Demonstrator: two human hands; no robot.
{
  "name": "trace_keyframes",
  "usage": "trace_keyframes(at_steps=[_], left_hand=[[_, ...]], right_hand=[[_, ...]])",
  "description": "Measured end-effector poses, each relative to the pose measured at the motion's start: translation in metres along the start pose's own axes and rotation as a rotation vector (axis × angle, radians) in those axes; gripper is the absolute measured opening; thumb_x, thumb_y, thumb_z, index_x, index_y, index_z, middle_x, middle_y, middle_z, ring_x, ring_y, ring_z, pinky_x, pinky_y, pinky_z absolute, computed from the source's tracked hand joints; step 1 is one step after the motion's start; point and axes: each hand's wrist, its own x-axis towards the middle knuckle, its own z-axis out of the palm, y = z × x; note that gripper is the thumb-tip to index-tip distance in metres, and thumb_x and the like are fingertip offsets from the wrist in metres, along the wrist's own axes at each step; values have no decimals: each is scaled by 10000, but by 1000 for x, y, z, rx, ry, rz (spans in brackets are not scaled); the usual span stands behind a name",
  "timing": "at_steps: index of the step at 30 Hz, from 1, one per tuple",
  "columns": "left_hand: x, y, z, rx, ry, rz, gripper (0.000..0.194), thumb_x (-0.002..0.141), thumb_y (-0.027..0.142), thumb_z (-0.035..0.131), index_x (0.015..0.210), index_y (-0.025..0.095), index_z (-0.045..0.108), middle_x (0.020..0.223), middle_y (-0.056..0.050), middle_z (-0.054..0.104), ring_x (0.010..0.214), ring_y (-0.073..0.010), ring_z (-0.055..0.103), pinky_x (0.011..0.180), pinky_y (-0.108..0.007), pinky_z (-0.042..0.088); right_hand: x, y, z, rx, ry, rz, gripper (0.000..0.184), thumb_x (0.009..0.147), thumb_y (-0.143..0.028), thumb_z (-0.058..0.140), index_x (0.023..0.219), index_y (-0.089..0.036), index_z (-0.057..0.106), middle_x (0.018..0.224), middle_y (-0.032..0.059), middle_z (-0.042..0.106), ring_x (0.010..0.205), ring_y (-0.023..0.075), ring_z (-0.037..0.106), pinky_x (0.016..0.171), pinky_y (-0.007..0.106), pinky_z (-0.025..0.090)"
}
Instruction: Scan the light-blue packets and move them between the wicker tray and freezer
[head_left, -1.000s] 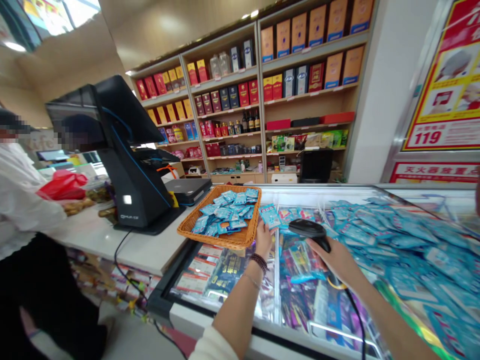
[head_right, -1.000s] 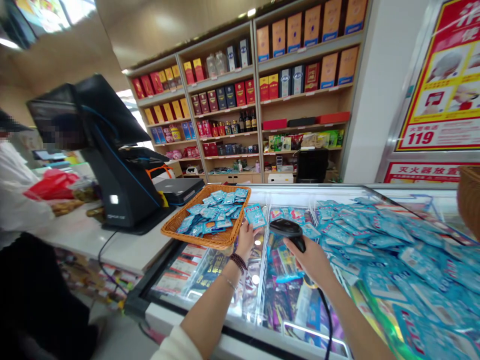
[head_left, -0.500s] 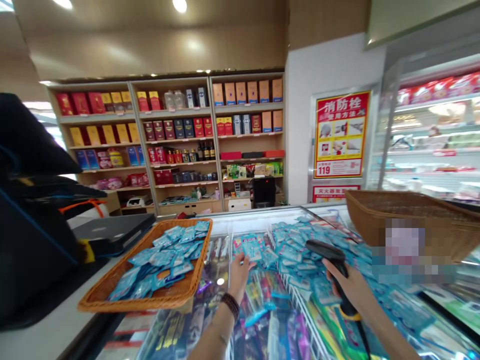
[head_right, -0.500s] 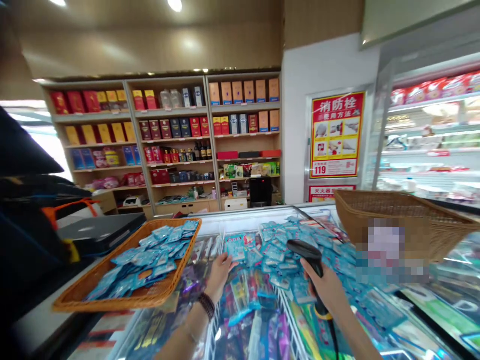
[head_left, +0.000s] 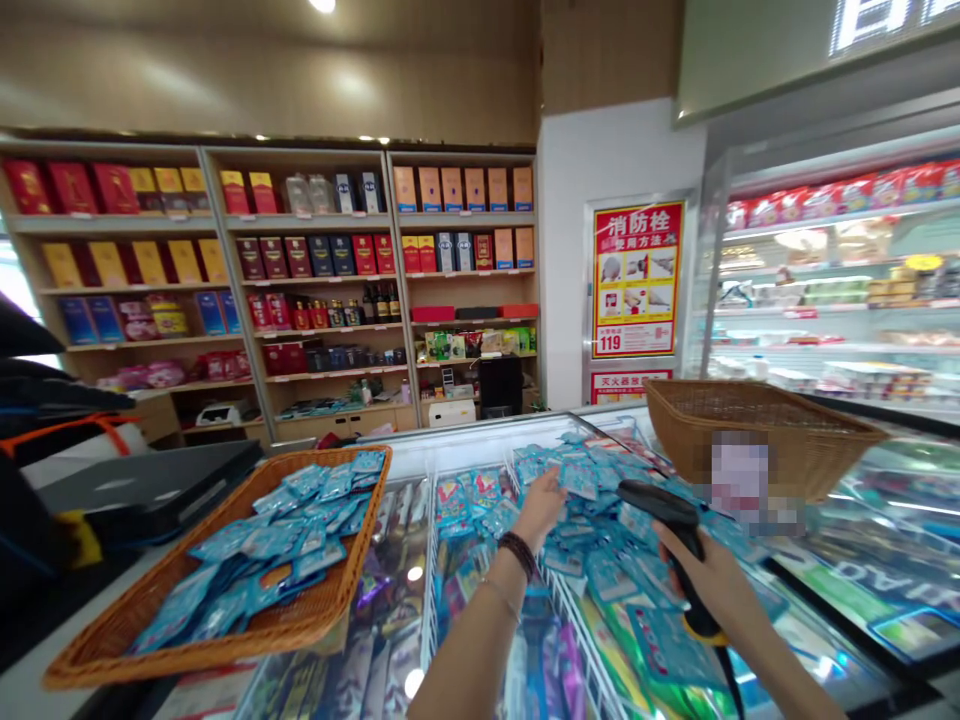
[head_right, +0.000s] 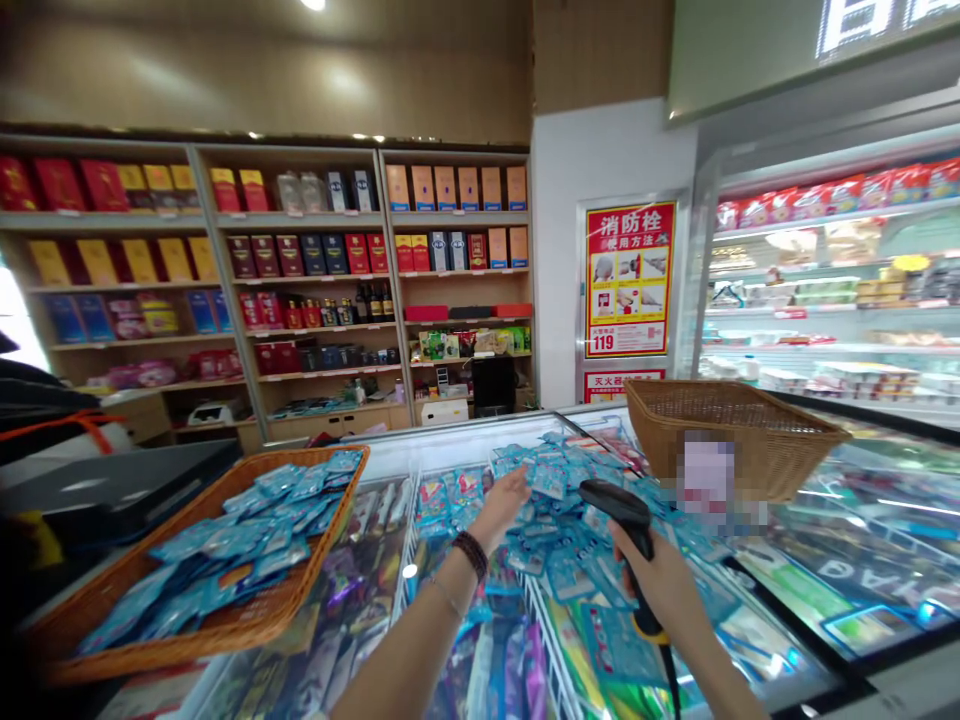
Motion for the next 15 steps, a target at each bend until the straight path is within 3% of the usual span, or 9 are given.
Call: trace_keyframes(at_steps=[3, 6, 10, 15], left_hand=[[-5, 11, -8, 42, -15, -3, 575, 784, 85, 635, 1353, 165, 656, 1578, -173, 475, 1517, -310, 376, 1253, -479, 302], [-18, 20, -31, 150, -12, 85, 577, 843, 107, 610, 1415, 175, 612, 1647, -143, 363, 1548, -283, 313, 1280, -460, 246], [-44, 27, -84, 317, 90, 145, 470, 882, 131, 598, 1343, 187, 664, 1553, -132, 521, 1463, -271, 467, 1256, -445, 314], [-80, 31, -172, 547, 235, 91, 328, 917, 130, 558, 1198, 167, 724, 1290, -113, 721, 1246, -234, 641, 1130, -370, 461]], right_hand=[[-3, -6, 9, -14, -22, -10, 490, 783, -709, 585, 597, -257, 546, 390, -1, 550, 366, 182, 533, 449, 313, 432], [-6, -16, 23, -7, -50, -47, 465, 814, -665, 590, 598, -256, 547, 397, -3, 551, 365, 172, 522, 456, 305, 425], [-5, -29, 53, -4, -160, -75, 448, 817, -652, 599, 605, -259, 555, 407, 4, 566, 375, 179, 537, 454, 308, 423], [-7, -43, 109, 35, -257, -116, 456, 791, -664, 614, 603, -253, 556, 381, -4, 548, 341, 163, 503, 435, 302, 410]])
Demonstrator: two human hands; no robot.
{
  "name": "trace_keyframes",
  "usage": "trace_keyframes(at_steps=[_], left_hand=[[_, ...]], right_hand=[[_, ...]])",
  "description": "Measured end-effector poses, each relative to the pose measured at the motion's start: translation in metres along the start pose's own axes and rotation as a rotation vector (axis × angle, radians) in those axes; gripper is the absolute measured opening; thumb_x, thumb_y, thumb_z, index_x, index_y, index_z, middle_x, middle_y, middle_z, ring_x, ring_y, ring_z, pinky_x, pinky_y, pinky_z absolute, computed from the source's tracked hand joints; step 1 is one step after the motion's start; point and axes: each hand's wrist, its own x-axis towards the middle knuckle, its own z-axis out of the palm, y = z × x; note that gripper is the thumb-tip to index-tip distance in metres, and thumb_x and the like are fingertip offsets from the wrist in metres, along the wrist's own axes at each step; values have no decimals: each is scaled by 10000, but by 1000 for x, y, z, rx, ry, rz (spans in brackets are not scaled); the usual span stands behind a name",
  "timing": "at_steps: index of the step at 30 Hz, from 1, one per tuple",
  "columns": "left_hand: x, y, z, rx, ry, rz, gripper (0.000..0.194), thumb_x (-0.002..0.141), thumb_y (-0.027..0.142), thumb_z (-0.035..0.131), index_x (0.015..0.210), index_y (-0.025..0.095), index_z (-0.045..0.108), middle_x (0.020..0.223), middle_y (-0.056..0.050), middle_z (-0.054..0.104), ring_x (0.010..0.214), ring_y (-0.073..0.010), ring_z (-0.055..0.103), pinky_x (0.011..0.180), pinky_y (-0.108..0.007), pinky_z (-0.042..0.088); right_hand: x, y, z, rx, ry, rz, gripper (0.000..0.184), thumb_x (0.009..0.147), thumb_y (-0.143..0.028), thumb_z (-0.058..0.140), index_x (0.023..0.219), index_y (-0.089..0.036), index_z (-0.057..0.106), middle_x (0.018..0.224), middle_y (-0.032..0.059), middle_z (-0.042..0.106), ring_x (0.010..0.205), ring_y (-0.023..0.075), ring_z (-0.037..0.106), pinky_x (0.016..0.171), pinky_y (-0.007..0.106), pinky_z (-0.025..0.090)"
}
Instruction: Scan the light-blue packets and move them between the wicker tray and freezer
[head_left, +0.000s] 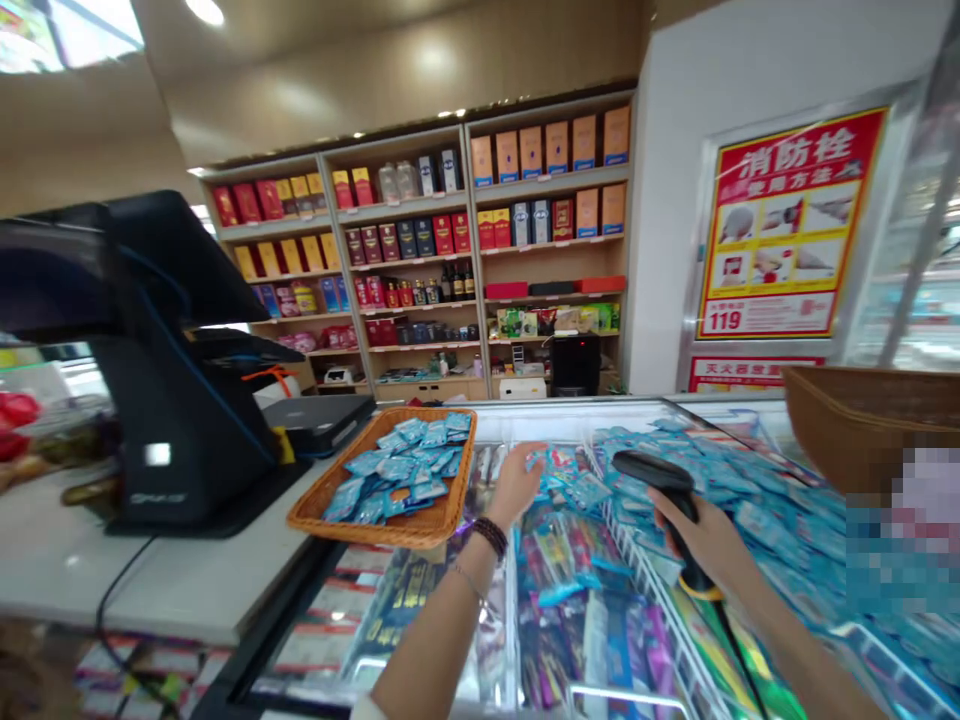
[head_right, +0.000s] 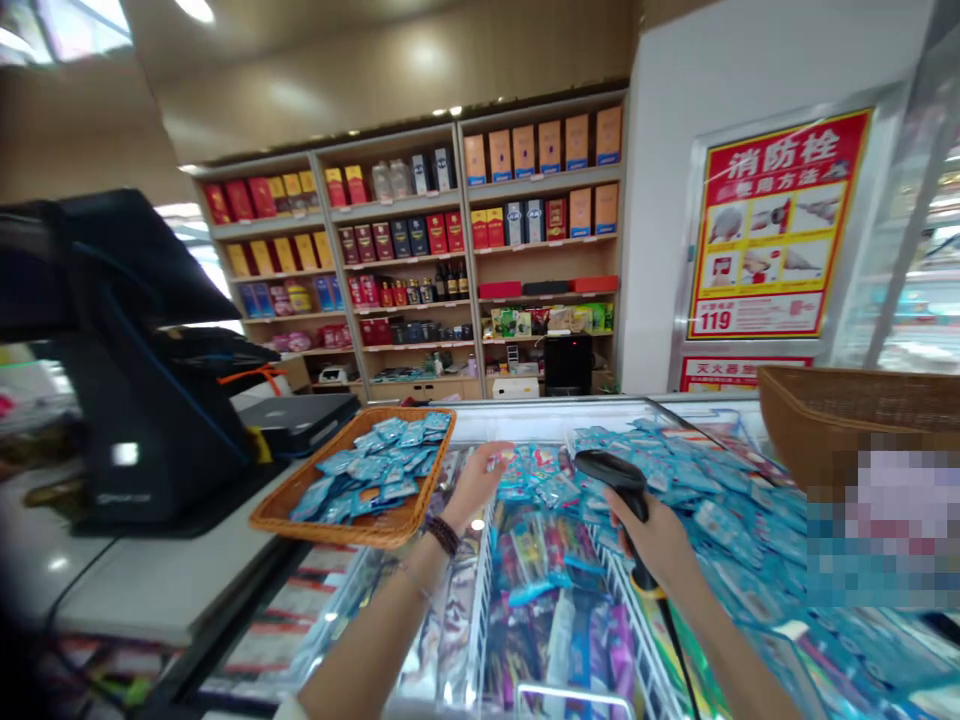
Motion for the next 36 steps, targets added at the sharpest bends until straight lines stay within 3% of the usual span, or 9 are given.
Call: trace_keyframes(at_steps=[7, 11, 14, 16, 22, 26, 28, 31, 36], left_hand=[[-30, -51, -115, 586, 88, -301, 334, 928, 167, 587, 1248, 117, 667, 1304, -179, 687, 1251, -281, 624, 1104, -382, 432], [-43, -66, -150, 837, 63, -531, 532, 884, 362, 704, 1311, 59, 606, 1377, -261, 601, 1299, -371, 566, 1076, -429, 427], [-43, -72, -155, 905, 32, -598, 682, 842, 483, 733, 1353, 58, 581, 1482, -293, 495, 1334, -417, 514, 1043, -455, 448], [-39, -75, -153, 911, -8, -610, 673, 843, 520, 716, 1340, 81, 603, 1533, -290, 442, 1351, -436, 483, 1014, -481, 469], [-38, -83, -150, 841, -153, -489, 478, 844, 391, 724, 1293, 243, 657, 1384, -167, 641, 1361, -401, 486, 1065, -521, 425], [-40, -88, -152, 695, -137, -532, 651, 707, 550, 814, 1272, 262, 667, 1272, -133, 718, 1329, -385, 535, 1072, -443, 431], [-38, -91, -154, 608, -105, -582, 554, 777, 643, 709, 1162, 245, 713, 1222, -120, 744, 1295, -366, 576, 1069, -420, 439], [-34, -95, -155, 601, -38, -588, 422, 863, 594, 637, 1010, 211, 734, 1175, -118, 765, 1250, -335, 620, 1079, -389, 431], [-29, -102, -157, 606, -25, -606, 487, 676, 472, 866, 1031, 177, 709, 1224, -165, 746, 1211, -334, 660, 1000, -331, 475]], right_hand=[[9, -15, 84, 129, -207, -41, 482, 757, -693, 652, 599, -253, 536, 365, -13, 523, 314, 160, 482, 378, 292, 390], [9, -19, 118, 147, -286, -35, 476, 755, -689, 667, 614, -252, 543, 379, -8, 540, 322, 168, 495, 379, 298, 403], [5, -18, 131, 133, -338, -32, 477, 764, -686, 663, 610, -249, 548, 383, -1, 550, 328, 165, 503, 386, 292, 401], [3, -15, 133, 128, -364, -21, 479, 760, -686, 669, 610, -247, 550, 389, 0, 556, 330, 161, 506, 384, 287, 394], [0, -9, 124, 195, -322, 57, 496, 737, -703, 685, 606, -241, 565, 399, 6, 563, 331, 153, 503, 369, 282, 386], [0, -8, 121, 192, -314, 72, 499, 719, -703, 704, 593, -239, 569, 393, 9, 563, 330, 149, 500, 369, 278, 392], [-1, -8, 122, 194, -314, 62, 501, 733, -707, 688, 595, -240, 571, 395, 8, 563, 332, 150, 500, 365, 277, 393], [-2, -7, 122, 187, -315, 49, 503, 752, -709, 670, 601, -240, 572, 403, 10, 567, 341, 154, 512, 363, 275, 399], [-5, -10, 119, 195, -322, 71, 502, 740, -702, 684, 590, -236, 572, 398, 12, 568, 329, 150, 504, 358, 274, 403]])
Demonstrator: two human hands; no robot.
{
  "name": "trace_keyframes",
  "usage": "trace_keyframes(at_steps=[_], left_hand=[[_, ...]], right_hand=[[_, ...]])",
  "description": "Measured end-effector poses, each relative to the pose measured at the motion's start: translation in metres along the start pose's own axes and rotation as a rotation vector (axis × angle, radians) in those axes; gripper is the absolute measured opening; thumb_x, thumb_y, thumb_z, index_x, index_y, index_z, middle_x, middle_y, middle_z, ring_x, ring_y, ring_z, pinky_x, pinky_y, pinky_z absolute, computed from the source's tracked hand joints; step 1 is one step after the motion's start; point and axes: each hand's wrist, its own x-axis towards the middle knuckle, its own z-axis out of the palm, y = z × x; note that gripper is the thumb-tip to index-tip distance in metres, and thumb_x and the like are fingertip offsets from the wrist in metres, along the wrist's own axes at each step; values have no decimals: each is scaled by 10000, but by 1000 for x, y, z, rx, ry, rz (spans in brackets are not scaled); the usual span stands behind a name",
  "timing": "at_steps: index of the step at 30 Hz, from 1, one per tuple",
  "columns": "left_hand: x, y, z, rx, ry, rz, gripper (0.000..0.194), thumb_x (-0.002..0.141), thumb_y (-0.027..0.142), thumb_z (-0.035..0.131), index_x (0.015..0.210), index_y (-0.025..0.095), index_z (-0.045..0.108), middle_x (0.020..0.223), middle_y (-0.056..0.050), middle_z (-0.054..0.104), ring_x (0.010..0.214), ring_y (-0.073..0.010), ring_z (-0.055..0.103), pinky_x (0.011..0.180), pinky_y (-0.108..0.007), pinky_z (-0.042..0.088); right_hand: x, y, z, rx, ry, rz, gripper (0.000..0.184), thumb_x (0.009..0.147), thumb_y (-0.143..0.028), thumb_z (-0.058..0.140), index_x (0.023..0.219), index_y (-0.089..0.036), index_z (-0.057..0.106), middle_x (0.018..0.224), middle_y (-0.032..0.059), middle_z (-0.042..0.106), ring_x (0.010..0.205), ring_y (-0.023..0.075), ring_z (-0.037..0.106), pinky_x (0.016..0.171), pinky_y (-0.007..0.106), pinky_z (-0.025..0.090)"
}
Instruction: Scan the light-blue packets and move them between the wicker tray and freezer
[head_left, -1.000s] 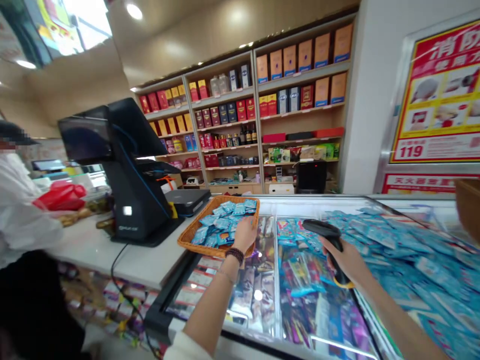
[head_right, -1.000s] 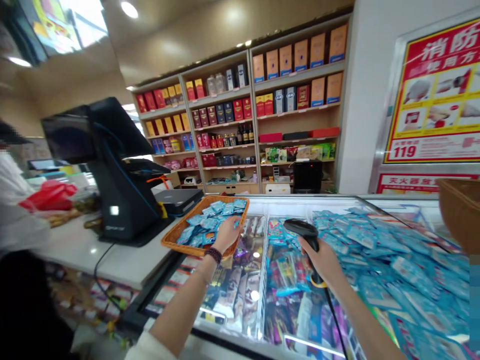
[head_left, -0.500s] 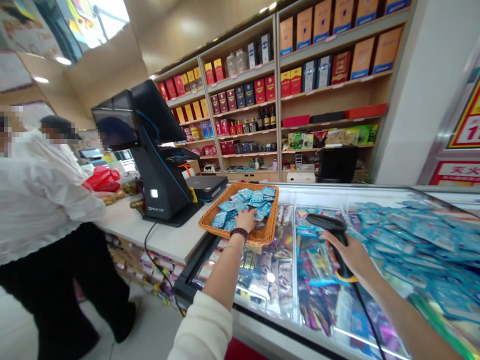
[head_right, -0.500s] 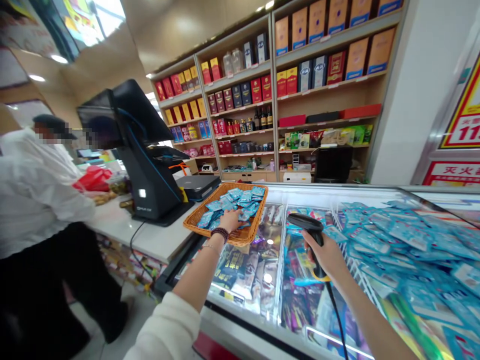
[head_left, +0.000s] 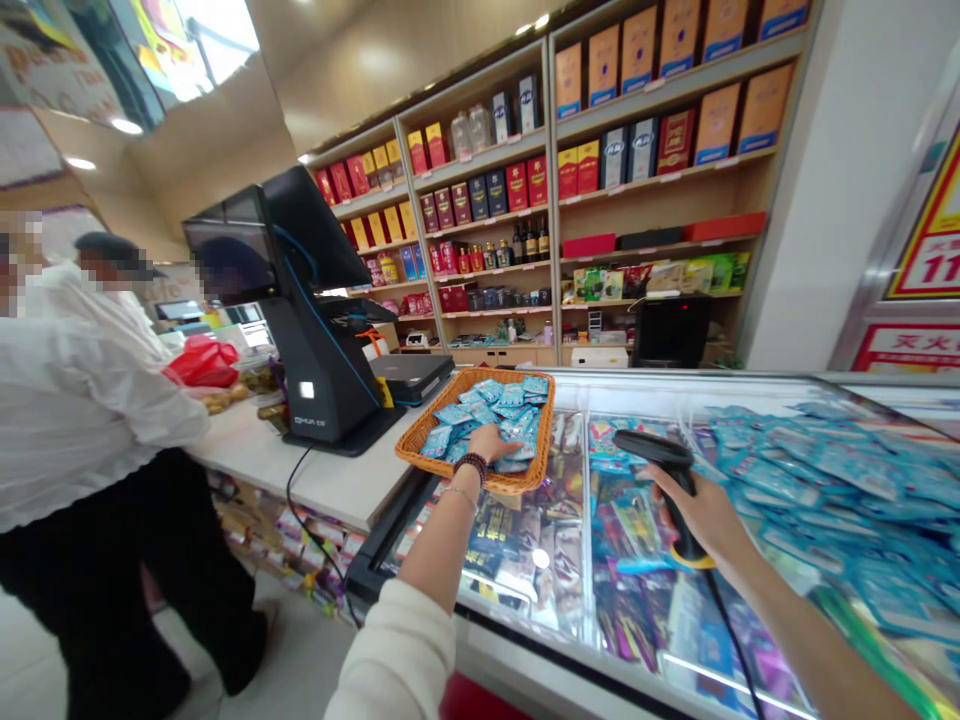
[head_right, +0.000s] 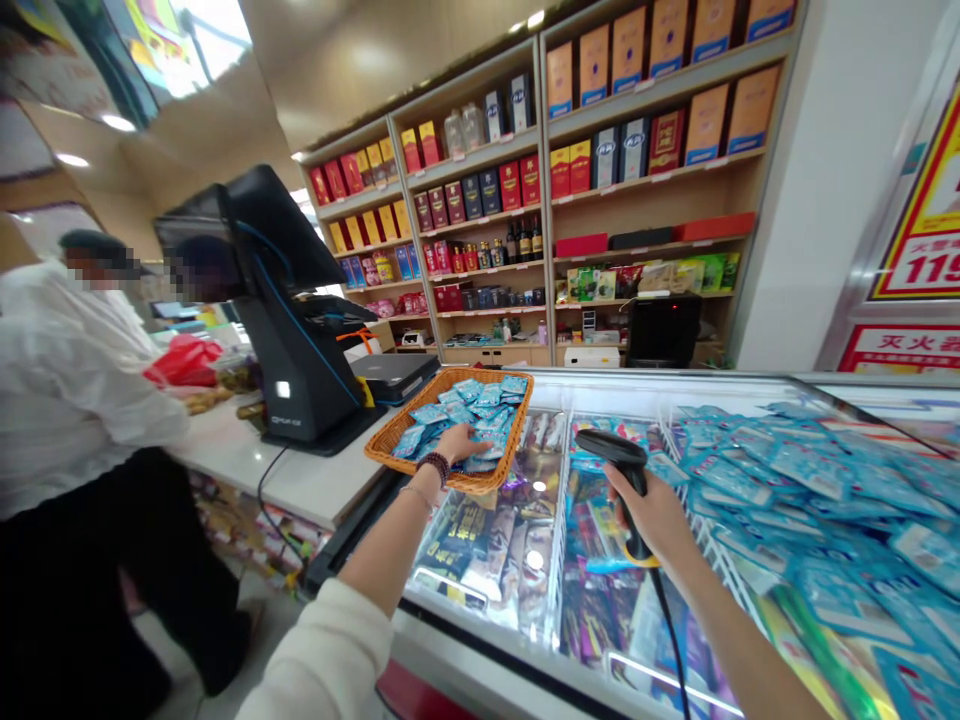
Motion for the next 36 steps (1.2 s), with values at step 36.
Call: trace_keyframes(at_steps=[36], left_hand=[[-34, 103, 127, -1161, 171, 133, 467, 854, 72, 598, 1316, 133, 624, 1271, -166, 715, 1204, -247, 680, 1043, -368, 546]], right_hand=[[-19, -9, -19, -133, -42, -101, 452, 832, -619, 646, 601, -243, 547, 376, -24, 539, 328, 138, 475, 430, 282, 393]])
